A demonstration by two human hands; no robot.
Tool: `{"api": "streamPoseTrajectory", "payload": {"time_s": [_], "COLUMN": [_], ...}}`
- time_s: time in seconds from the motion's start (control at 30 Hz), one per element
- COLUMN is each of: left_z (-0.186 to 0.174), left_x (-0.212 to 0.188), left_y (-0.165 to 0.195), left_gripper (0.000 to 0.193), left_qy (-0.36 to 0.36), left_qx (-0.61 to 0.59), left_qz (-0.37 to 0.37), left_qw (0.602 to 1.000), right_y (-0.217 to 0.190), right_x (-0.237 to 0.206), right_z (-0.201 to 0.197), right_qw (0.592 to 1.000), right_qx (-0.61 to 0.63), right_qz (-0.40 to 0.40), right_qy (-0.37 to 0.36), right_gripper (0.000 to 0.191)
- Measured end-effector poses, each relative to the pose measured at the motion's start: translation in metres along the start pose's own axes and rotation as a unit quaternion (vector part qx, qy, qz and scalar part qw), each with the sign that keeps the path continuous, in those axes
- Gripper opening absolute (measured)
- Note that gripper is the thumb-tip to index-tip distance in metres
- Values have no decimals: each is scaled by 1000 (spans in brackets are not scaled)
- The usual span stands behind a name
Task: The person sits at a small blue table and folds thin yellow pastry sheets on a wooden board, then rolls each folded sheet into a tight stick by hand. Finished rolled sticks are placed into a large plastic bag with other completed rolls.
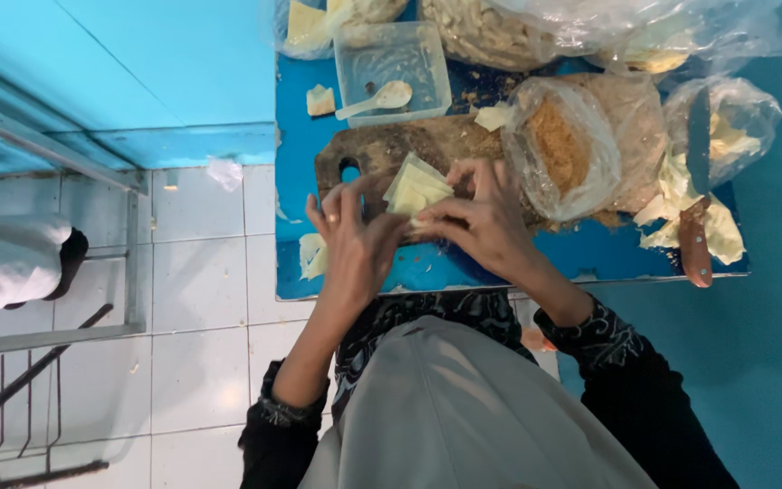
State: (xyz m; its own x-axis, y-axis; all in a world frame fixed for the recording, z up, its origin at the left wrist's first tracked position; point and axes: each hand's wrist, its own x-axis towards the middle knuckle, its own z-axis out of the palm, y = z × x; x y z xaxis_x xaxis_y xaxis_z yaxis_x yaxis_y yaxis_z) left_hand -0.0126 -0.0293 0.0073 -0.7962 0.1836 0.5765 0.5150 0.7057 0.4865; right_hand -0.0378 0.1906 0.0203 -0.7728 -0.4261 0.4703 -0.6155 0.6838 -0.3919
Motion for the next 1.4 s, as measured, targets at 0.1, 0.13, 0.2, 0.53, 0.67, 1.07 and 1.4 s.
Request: {"api": "streamPoseTrajectory", "payload": {"time_s": [0.1,0.13,0.2,0.53,0.67,1.07,1.4], "left_z": [7,9,12,14,15,20,-3], "left_x": [7,9,8,1,-5,-11,-14], "left_y": [-2,-1,4,11,11,5,13], "left_gripper": [11,12,13,13,11,44,72], "left_qy": [-10,-13,-4,59,67,30,32], "left_qx": [-18,-27,-35,-26,19,43,-14], "left_qz": [-40,-57,-77,-92,-25,-30,-40], "left_qw": [999,998,996,994,997,998,999], "right_y": [4,5,7,-23,-16,-24,-34], "right_x": [4,6,9,-10,-4,5,36], "right_z": [5,7,9,14,13,14,18], "right_qw": [999,999,998,995,996,996,989], "right_qx": [-26,-34,-21,-64,-44,-71,-149], "right_qz": [30,42,58,48,58,47,16], "right_qy": [-8,-11,-20,58,60,26,4], "right_gripper": [13,13,16,17,13,12,19]}}
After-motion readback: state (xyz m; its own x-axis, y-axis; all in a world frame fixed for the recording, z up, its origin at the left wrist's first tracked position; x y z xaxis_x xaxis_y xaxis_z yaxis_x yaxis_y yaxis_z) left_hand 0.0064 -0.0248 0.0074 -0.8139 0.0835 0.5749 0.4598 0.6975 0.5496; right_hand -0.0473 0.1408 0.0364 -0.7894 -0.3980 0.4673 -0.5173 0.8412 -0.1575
